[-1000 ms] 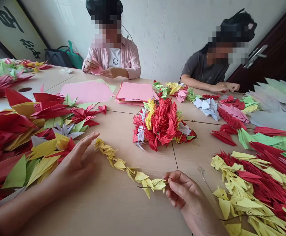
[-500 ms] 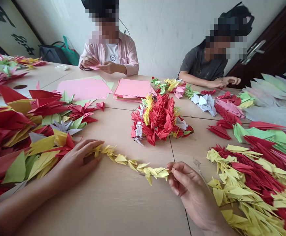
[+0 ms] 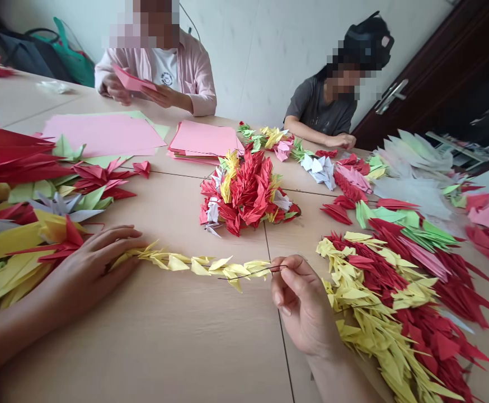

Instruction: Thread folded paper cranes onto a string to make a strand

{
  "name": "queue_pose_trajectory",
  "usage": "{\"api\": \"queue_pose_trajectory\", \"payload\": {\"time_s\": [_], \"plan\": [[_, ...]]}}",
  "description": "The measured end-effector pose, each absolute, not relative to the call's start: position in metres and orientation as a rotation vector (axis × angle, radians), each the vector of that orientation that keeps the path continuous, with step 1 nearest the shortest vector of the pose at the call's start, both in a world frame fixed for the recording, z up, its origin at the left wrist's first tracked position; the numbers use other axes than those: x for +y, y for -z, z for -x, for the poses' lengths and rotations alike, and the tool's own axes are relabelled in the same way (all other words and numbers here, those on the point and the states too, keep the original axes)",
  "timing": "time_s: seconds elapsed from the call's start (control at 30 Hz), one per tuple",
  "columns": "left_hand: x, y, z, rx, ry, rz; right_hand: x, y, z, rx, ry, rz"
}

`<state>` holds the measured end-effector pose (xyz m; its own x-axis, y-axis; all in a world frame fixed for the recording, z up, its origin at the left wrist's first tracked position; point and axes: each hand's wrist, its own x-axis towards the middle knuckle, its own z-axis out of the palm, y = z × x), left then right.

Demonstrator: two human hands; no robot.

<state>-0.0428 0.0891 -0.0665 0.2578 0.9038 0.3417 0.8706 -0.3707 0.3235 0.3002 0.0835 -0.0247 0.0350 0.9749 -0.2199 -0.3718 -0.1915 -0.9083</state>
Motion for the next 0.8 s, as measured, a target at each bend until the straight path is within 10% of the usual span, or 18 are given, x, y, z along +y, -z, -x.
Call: {"api": "queue_pose_trajectory", "payload": {"time_s": [0.53,0.8], "plan": [[0.088,0.058,0.041,1.691,-0.809,-2.470,0.082,0.000,-0.323,-0.957,-0.933,1.062],[0.074,0.063,-0.009,1.306,-0.659,-2.838,0.083,0.039,-0.295,-2.345,-0.394,1.143]]}}
